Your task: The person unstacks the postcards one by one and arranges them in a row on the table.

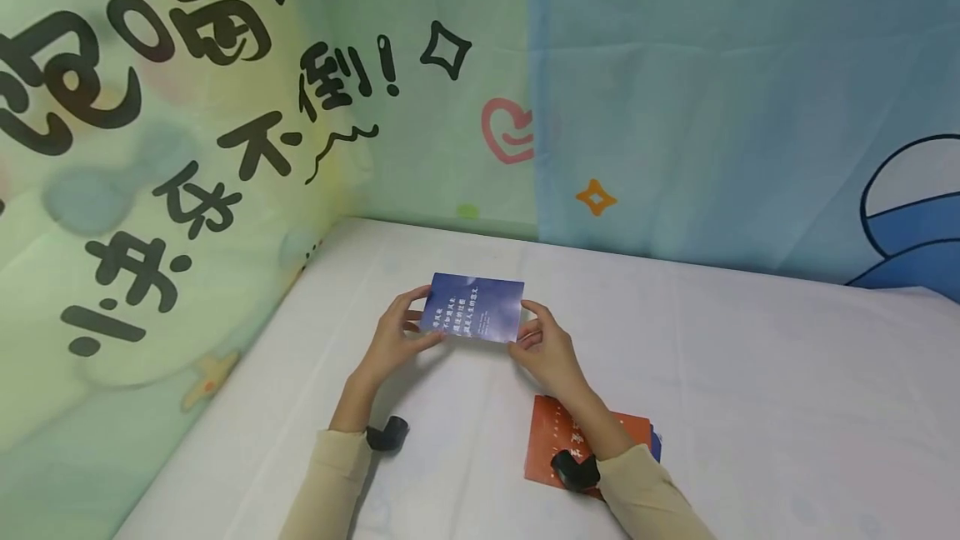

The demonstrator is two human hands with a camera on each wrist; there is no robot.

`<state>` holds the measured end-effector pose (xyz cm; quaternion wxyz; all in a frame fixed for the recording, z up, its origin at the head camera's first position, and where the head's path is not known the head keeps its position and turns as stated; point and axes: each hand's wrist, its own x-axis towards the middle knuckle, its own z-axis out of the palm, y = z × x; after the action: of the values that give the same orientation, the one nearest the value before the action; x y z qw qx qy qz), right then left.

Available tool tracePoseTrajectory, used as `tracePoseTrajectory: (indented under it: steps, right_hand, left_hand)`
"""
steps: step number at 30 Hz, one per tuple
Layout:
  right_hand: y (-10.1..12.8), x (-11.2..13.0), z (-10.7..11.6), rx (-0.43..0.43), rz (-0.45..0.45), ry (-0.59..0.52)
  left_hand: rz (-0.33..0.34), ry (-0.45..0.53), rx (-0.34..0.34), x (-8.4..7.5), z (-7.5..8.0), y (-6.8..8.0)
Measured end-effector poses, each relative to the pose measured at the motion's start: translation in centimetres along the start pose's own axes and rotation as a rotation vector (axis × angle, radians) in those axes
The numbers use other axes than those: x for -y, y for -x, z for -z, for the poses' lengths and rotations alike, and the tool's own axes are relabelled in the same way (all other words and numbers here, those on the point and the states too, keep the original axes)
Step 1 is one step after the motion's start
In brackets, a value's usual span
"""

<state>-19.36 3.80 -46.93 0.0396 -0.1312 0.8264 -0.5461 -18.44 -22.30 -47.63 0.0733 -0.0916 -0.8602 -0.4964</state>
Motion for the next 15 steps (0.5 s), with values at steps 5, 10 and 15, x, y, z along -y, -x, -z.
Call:
tracePoseTrajectory:
  steps: [5, 10, 15]
  right_hand:
    - [-0.5, -0.2, -0.8, 0.004, -0.037, -0.015]
    - [-0.7, -0.5, -1.5, 0.008, -0.061, -0.001]
    - [-1.1, -0.8, -2.0, 0.013, -0.056, -0.008]
  left_hand:
    - [0.007, 0.001, -0.008, 0.3, 0.4, -0.2]
    - [0.028, -0.021, 0.001, 0.5, 0.7, -0.3]
    - [0.039, -0.03, 0.002, 0.8, 0.9, -0.2]
